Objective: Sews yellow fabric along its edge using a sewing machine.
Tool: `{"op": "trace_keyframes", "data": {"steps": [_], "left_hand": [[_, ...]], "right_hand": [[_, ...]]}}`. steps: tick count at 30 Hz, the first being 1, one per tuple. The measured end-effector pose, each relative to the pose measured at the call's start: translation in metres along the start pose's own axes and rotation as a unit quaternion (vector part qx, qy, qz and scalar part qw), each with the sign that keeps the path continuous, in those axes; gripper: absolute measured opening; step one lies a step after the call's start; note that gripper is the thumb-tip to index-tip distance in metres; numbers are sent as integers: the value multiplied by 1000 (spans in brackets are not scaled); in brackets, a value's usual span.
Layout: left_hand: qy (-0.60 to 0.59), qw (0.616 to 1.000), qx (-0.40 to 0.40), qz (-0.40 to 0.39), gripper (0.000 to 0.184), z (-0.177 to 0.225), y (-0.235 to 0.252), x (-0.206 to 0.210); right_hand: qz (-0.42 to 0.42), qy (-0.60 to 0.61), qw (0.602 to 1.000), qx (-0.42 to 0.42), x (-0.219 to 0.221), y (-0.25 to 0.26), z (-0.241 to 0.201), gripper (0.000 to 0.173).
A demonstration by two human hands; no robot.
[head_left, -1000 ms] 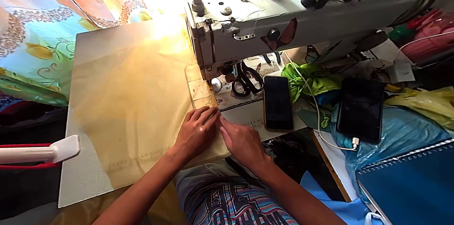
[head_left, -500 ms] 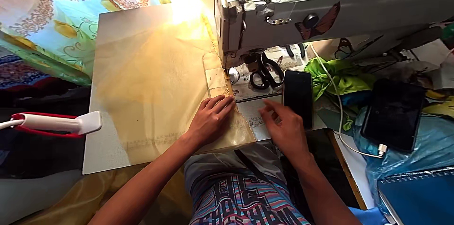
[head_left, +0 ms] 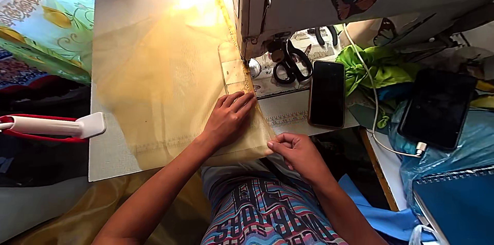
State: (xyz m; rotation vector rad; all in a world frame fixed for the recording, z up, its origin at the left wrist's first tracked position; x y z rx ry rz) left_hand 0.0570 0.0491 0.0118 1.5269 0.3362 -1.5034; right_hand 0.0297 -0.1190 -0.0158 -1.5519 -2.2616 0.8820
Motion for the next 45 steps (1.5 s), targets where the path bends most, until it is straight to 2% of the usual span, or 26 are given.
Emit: {"op": "trace_keyframes", "data": {"steps": [2,4,8,12,17,23,29,45], "left_hand": [[1,1000,0,-2,41,1,1,-1],[0,1000,-2,-4,41,0,2,-2],[0,1000,-1,-6,40,0,1,-1],[0,1000,1,-11,41,-1,1,0],[-1,1000,-5,-16,40,1,2,-1],[5,998,-60,-12,61,3,2,2],[12,999,-43,-22,61,-1,1,5],[28,999,-20,1,59,-36,13,-1]], "right_hand": [[56,-17,998,-30,-4,-2,1,8],[133,-92,982,-94,-7,-8,-2,12],[286,-266,879,-274,6,-34,-12,22],[325,-347,797,-372,22,-50,-11,26],[306,-430,752,-395,30,-49,-15,27],[292,-479,731,-389,37,-49,-19,29],[285,-505,720,-381,42,-48,-23,30],[269,-527,731,-341,48,-24,-50,34]]}}
Point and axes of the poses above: each hand's wrist, its own y-axis towards the middle knuckle, its own x-axis out of the palm, z = x × y, the point moved 9 cm from there along y, towards the middle knuckle, and after that the axes turned 9 degrees about x, right-handed, at the moved point
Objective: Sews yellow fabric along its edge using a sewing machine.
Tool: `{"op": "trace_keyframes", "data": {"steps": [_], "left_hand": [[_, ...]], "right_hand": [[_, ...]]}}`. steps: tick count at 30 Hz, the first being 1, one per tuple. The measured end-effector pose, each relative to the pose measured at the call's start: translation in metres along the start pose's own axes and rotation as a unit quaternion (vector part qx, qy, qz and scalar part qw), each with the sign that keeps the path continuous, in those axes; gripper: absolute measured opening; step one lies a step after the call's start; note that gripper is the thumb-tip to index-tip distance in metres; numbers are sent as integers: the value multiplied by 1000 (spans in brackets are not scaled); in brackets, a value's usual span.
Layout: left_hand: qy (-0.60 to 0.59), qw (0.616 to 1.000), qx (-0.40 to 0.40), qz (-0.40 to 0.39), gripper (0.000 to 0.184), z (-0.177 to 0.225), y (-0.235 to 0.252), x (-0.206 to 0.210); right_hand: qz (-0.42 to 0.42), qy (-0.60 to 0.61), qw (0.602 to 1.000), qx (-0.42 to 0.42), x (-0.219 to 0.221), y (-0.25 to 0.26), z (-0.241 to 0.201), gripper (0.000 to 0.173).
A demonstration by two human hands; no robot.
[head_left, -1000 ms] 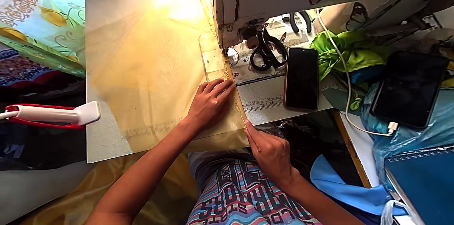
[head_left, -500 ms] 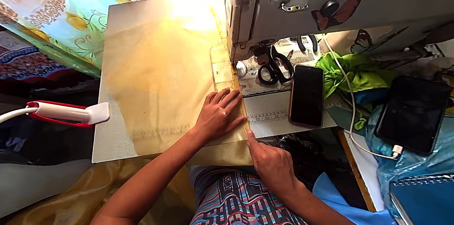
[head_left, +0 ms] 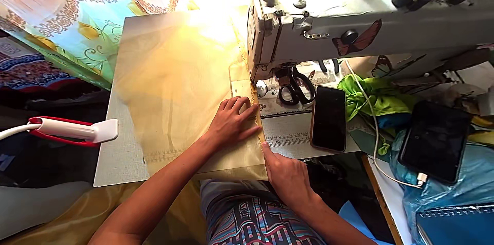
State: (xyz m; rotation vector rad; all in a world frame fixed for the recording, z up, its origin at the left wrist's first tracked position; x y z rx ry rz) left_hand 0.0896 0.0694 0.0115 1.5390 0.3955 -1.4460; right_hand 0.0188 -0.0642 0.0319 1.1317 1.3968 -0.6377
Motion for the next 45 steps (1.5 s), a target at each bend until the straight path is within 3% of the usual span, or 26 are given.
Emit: {"op": "trace_keyframes", "data": {"steps": [6,10,12,15,24,26,30,36,39,45], "left_hand": [[8,1000,26,16,58,-9,7,-3],[22,996,76,39,31,10,9,-16],[-3,998,50,48,19,28,8,-18],[-46,999,-6,27,27,39,-5,-12],[-39,999,2,-15,40,35,-20,0],[-38,999,-1,-15,40,35,-20,0],[-43,999,-2,-9,40,36,-19,-2],[-50,999,-4,-12,41,36,-18,-4],[-47,999,-3,-11,41,36,-18,-3],[-39,999,2,-9,41,36,-17,-3]], "right_hand": [[-22,28,999,23,5,13,0,34],[-43,42,997,41,8,20,0,34],[-39,60,996,55,8,20,4,32],[-1,124,990,68,6,9,13,31],[38,187,976,104,-2,-18,26,27],[10,232,962,145,2,-18,33,26],[-73,360,894,255,14,-19,49,30],[-106,442,840,297,23,-26,55,20],[-88,431,850,288,22,-28,55,19],[78,233,960,137,-1,-33,38,24]]}}
Point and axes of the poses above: each hand's wrist, its own y-axis towards the middle knuckle, its own x-axis out of the palm, z = x × y, the point moved 9 cm from there along y, towards the middle knuckle, and after that the axes turned 9 degrees about x, right-handed, at the moved point
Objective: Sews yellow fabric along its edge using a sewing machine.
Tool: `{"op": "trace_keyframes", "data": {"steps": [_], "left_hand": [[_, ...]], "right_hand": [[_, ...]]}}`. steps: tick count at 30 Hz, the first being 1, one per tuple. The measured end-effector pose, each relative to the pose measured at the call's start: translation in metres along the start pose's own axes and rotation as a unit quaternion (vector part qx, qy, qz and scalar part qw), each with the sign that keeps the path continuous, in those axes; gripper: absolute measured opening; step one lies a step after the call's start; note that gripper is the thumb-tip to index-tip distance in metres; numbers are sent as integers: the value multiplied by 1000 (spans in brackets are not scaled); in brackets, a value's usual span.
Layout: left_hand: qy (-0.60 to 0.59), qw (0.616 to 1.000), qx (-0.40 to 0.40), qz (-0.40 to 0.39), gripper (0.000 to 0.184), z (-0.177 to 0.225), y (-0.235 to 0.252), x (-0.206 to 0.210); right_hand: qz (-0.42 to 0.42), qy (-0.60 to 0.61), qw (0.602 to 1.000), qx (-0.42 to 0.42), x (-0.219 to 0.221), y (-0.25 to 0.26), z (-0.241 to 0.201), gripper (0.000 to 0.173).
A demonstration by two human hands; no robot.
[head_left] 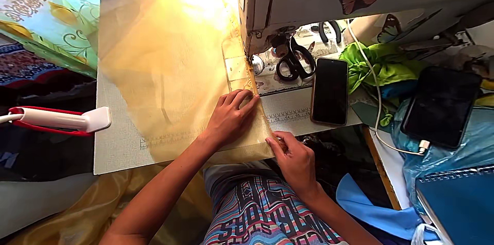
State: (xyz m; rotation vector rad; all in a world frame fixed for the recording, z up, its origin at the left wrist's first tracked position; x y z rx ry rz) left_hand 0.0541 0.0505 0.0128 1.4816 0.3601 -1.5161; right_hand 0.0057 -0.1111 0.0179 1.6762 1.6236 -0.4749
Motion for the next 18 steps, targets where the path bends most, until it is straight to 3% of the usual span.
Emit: {"op": "trace_keyframes", "data": {"steps": [5,11,18], "left_hand": [[6,999,30,16,37,3,-2,-1],[-26,996,82,34,31,27,-13,-5],[-10,996,91,14,34,21,-17,-3]], "right_hand": [[38,-66,992,-102,3,-15,-8,26],[30,-107,987,-120,6,-17,-14,26],[-7,-148,981,-122,8,-11,-21,29]]}}
Point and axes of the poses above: each hand's wrist, its own y-axis towards the middle knuckle, its own x-axis out of the palm, z = x × y, the point moved 9 cm from there along y, towards the middle knuckle, and after that the axes turned 9 degrees about x, right-handed, at the moved point
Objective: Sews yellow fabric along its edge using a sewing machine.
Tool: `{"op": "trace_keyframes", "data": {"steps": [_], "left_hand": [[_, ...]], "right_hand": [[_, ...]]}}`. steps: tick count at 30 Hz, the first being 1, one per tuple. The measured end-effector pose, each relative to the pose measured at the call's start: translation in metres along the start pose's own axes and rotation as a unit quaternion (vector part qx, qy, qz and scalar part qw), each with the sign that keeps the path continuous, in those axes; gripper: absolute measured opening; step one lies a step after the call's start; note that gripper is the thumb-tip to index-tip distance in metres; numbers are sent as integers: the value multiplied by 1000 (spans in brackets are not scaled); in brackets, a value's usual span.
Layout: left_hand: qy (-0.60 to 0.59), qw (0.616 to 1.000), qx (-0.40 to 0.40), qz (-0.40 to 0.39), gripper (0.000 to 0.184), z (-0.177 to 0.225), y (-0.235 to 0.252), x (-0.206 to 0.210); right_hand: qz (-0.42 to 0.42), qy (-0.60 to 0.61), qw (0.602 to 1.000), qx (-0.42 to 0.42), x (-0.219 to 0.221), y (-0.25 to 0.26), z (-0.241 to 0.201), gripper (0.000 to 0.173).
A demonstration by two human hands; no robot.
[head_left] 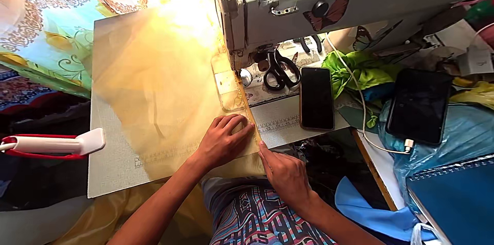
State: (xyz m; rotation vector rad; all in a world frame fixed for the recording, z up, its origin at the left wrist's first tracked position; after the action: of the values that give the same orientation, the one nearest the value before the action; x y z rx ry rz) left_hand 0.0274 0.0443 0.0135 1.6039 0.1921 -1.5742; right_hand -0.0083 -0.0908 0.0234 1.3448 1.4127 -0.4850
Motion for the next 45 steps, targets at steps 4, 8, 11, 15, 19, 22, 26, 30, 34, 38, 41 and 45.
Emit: {"op": "trace_keyframes", "data": {"steps": [4,8,11,15,19,22,26,30,34,38,41,45], "left_hand": [[-8,1000,3,-3,35,-8,0,2],[-11,1000,4,-9,34,-15,3,0],[-11,1000,4,-9,34,-20,5,0],[-11,1000,10,-9,35,-27,8,0],[-8,1000,18,-16,36,-36,11,-1],[-10,1000,21,-18,37,-42,14,-1],[-7,999,24,-20,38,-50,17,-2],[-5,999,27,-20,38,-57,21,-4],[39,998,34,-21,38,-55,26,-7],[22,999,-37,-8,29,-26,27,-8],[14,997,-79,0,33,-17,19,0],[15,996,-91,-7,39,-17,10,5]], "right_hand": [[-11,-11,1000,-2,1,5,-2,30],[-28,-14,999,4,3,12,-4,31],[-35,-16,999,4,5,17,-4,31],[-40,-18,999,9,8,24,-4,31],[-51,-28,998,18,11,33,-5,31],[-58,-31,997,27,15,39,-5,29],[-73,-31,996,40,19,47,-5,32],[-83,-39,995,45,24,54,-4,34],[-100,-37,993,53,28,62,-3,35],[-115,-23,991,64,30,67,0,34],[-147,53,982,110,29,66,12,34],[-205,212,936,192,24,51,39,32]]}}
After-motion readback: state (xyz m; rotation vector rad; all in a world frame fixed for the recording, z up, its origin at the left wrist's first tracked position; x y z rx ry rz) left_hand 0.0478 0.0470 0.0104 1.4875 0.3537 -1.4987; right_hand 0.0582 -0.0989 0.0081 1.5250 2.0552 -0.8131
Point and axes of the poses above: each hand's wrist, its own y-axis towards the middle knuckle, its own x-axis out of the palm, z = x × y, the point moved 9 cm from there along y, towards the middle knuckle, and after that the axes turned 9 degrees about x, right-handed, at the moved point
